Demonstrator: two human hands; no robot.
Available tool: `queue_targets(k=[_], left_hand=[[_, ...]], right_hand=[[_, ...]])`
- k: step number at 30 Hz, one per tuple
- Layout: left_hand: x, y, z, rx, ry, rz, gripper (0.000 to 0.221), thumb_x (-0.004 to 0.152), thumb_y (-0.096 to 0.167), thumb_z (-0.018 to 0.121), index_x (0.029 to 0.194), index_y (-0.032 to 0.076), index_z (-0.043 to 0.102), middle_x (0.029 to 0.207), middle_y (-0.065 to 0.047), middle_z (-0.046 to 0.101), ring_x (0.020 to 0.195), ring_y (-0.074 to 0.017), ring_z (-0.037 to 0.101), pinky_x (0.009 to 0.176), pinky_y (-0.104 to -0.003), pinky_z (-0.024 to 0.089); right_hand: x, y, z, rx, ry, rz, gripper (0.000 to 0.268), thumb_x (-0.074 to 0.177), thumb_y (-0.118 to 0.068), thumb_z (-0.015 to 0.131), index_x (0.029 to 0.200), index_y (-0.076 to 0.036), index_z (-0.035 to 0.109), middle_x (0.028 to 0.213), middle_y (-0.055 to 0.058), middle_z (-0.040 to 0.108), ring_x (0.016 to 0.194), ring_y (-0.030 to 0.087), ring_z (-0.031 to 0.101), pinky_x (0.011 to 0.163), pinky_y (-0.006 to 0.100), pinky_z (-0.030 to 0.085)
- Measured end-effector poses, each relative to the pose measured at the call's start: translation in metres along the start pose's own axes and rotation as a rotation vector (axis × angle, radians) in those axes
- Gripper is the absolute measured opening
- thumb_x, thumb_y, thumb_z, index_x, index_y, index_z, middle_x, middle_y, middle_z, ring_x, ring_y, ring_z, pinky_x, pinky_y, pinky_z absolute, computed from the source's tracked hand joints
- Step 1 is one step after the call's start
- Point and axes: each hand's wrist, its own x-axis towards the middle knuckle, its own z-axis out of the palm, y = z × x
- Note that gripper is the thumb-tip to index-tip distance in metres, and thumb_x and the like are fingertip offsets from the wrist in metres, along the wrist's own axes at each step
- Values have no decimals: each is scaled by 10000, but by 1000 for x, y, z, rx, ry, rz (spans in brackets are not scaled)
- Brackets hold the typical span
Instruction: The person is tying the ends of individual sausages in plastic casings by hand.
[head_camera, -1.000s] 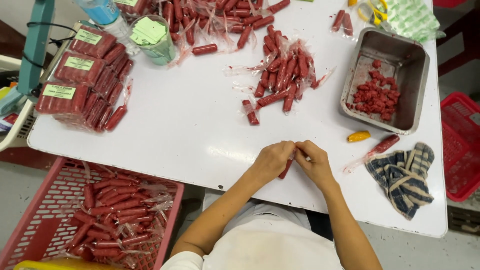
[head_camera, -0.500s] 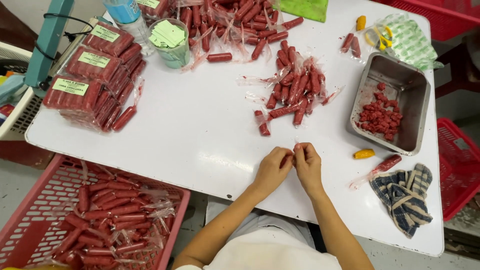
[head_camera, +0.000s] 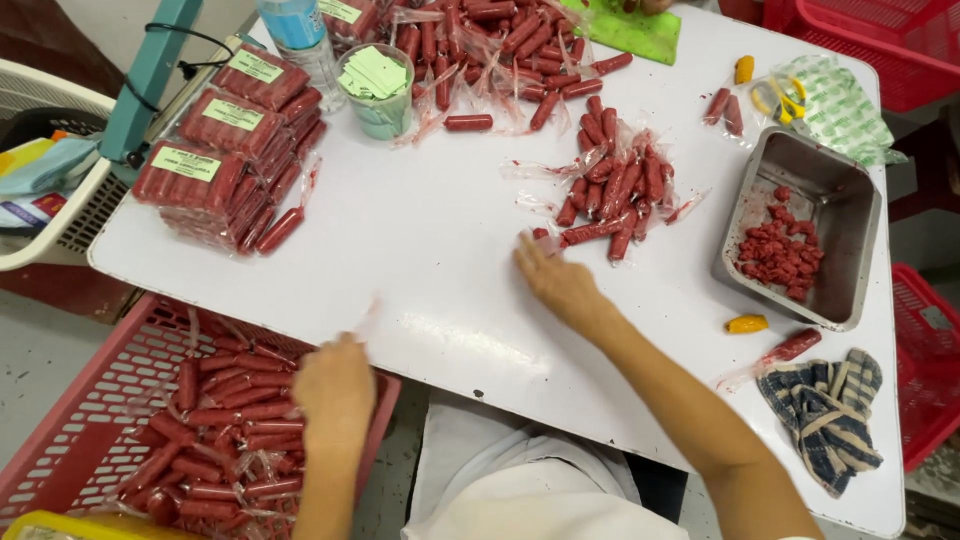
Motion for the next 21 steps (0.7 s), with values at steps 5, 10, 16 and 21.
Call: queue_targets(k=[5, 10, 16, 21], left_hand=[[7, 28, -32, -14, 290, 175, 313, 923, 249, 681, 1149, 38, 732, 930, -194, 719, 881, -392, 717, 707, -482, 580], [33, 140, -42, -642, 15, 607, 424, 1008, 179, 577, 1388, -9, 575, 1312, -278, 604, 1267, -453, 569, 1005, -530, 493], [34, 242, -59, -1153, -194, 744, 460, 1021, 301, 614, 1354, -12, 570, 1104, -186, 641, 1049, -339, 634, 923, -457, 511], [40, 273, 15, -1495, -750, 634, 245, 1076, 220, 513, 1033, 34, 665, 748, -92, 664, 657, -192, 714, 614, -307, 620]], right_hand=[[5, 94, 39, -599, 459, 37, 93, 818, -111, 667, 845, -192, 702, 806, 10, 585, 665, 205, 645, 493, 329, 489], [-52, 78, -84, -385, 331, -25, 92, 878, -88, 640, 962, -125, 654, 885, 26, 581, 805, 232, 660, 574, 314, 538], [-118, 69, -164, -250, 406, -74, 38, 969, -71, 584, 978, -104, 600, 911, 34, 574, 896, 250, 648, 662, 317, 543], [-139, 95, -109, -152, 467, -99, 131, 975, 27, 557, 1009, -63, 646, 927, 56, 614, 888, 253, 662, 730, 300, 558]])
